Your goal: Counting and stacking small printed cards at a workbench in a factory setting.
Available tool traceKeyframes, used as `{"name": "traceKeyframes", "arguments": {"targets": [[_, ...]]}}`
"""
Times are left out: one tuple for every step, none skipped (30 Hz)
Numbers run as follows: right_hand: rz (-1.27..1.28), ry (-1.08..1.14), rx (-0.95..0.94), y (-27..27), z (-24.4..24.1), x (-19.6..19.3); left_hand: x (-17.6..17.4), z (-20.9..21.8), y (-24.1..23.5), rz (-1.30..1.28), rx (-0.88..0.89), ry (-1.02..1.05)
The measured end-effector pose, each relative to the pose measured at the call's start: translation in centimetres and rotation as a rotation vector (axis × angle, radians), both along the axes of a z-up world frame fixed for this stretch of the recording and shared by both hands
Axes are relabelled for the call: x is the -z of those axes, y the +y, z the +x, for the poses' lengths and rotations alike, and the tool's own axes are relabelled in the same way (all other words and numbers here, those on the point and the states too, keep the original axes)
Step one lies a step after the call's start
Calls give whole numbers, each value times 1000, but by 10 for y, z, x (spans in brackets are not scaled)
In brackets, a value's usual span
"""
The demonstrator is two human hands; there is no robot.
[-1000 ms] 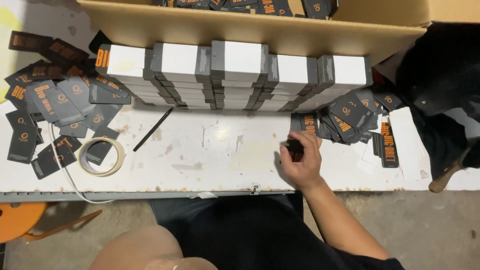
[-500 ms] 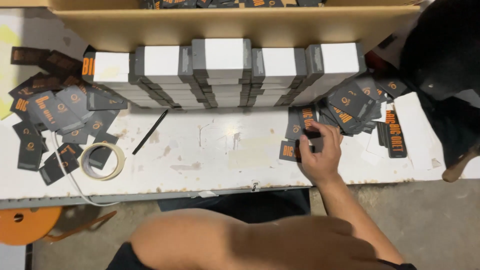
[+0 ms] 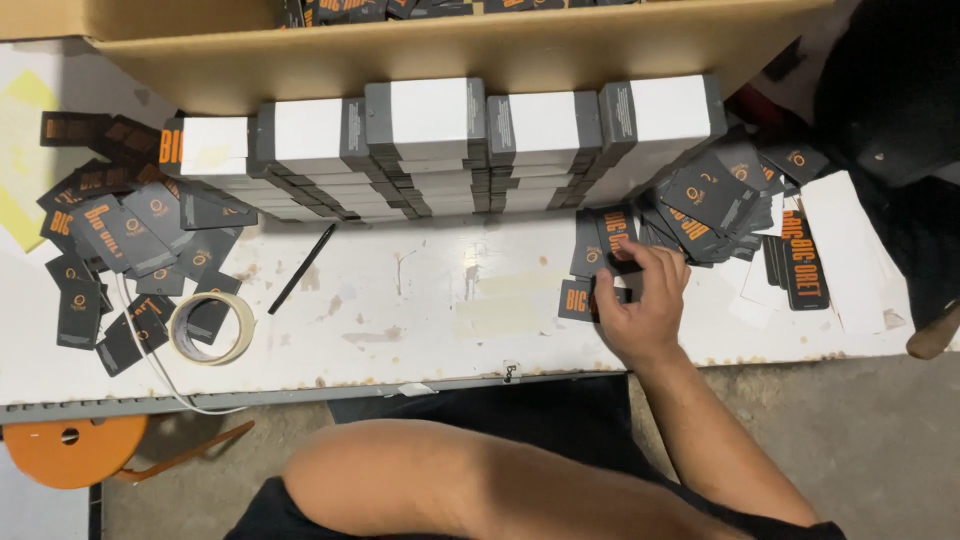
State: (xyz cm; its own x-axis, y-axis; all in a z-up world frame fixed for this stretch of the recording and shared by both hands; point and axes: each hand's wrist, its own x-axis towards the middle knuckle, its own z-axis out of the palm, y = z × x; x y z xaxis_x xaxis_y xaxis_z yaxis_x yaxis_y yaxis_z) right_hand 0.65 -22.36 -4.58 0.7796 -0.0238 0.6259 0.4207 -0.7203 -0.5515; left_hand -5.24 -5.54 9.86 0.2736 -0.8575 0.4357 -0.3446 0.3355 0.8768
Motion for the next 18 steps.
{"name": "traceKeyframes", "arguments": {"targets": [[-4, 3, 5, 2, -1, 0, 6, 9, 2, -19, 34, 24], [-80, 25, 46, 4, -2, -1, 12, 18, 4, -37, 69, 47], [-158, 49, 95, 4, -3, -1, 18, 26, 3, -58, 112, 71], [-165, 54, 109, 2, -1, -4, 25, 32, 4, -64, 126, 75], [-166, 62, 98, 2, 0, -7, 32, 37, 6, -36, -191, 115], [-168, 71, 88, 3, 1, -9, 40, 41, 8, 2, -506, 156], [-171, 74, 95, 3, 2, -12, 58, 46, 12, 1, -498, 160], [-167, 137, 107, 4, 2, -15, 76, 50, 16, 70, -635, 136], [-162, 199, 112, 6, 3, -18, 93, 53, 21, 141, -777, 111], [-164, 201, 113, 8, 3, -21, 102, 53, 25, 140, -776, 113], [-210, 289, 145, 11, 6, -25, 111, 54, 29, 177, -876, 138], [-256, 377, 177, 14, 7, -30, 120, 55, 33, 214, -977, 165], [-259, 374, 178, 16, 10, -36, 124, 56, 34, 209, -977, 164], [-294, 492, 184, 18, 13, -43, 127, 56, 36, 189, -1020, 206], [-329, 614, 190, 21, 14, -48, 131, 56, 39, 172, -1062, 253], [-331, 616, 191, 21, 15, -50, 133, 55, 40, 172, -1061, 256], [-341, 652, 181, 22, 17, -52, 134, 55, 41, 172, -1070, 280], [-350, 687, 171, 23, 19, -54, 135, 56, 42, 173, -1079, 305]]}}
